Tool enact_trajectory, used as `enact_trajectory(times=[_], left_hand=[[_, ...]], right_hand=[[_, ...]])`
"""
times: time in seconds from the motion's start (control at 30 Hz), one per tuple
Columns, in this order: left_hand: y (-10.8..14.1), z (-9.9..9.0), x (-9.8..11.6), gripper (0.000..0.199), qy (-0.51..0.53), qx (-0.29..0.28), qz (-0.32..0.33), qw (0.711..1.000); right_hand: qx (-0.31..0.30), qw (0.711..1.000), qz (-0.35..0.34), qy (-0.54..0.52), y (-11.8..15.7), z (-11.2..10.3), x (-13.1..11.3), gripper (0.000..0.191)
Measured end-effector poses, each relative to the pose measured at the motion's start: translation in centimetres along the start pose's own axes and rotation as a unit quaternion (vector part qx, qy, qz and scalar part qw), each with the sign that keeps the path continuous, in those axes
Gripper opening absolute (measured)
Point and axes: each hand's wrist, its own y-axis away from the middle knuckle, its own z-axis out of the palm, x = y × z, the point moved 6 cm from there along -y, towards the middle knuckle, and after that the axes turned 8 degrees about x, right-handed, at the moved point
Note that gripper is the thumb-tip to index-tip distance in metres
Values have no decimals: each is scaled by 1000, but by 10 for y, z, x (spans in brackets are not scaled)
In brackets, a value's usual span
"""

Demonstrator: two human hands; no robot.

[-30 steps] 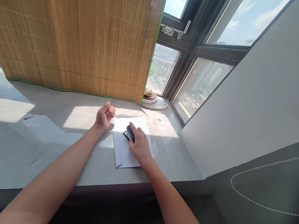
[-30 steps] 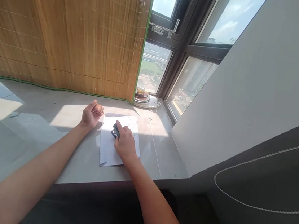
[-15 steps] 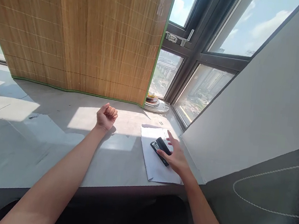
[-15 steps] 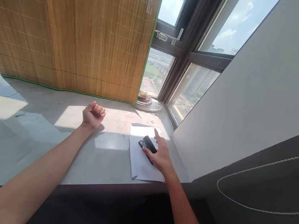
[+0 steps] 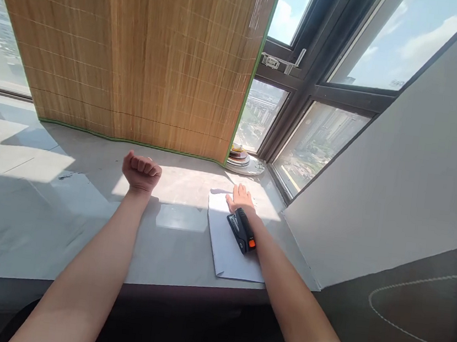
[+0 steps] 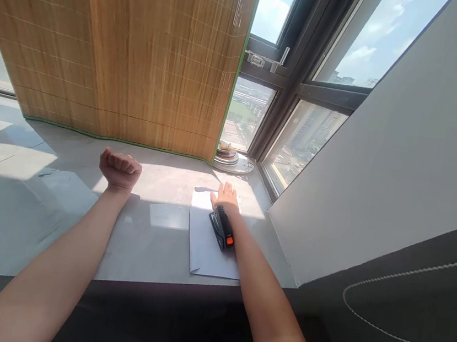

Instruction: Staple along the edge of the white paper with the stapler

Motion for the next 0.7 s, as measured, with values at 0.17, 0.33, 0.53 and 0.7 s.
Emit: enact_trajectory(times=[0.17,0.33,0.53,0.7], left_hand=[[-11,-15,29,71,43,25,87,995],[-11,-16,49,73,11,16,170,985],[9,-12,87,75,-132,76,338,929],[7,-14,89,77,-131,74,315,937]], right_hand=[[-19,998,-51,-7,-12,36,-104,75],[-23,994,-81,-65,-23,63,-197,76],[-18,984,-81,-157,-23,69,-240,77],[116,948,-81,-284,-33,20,-206,62]])
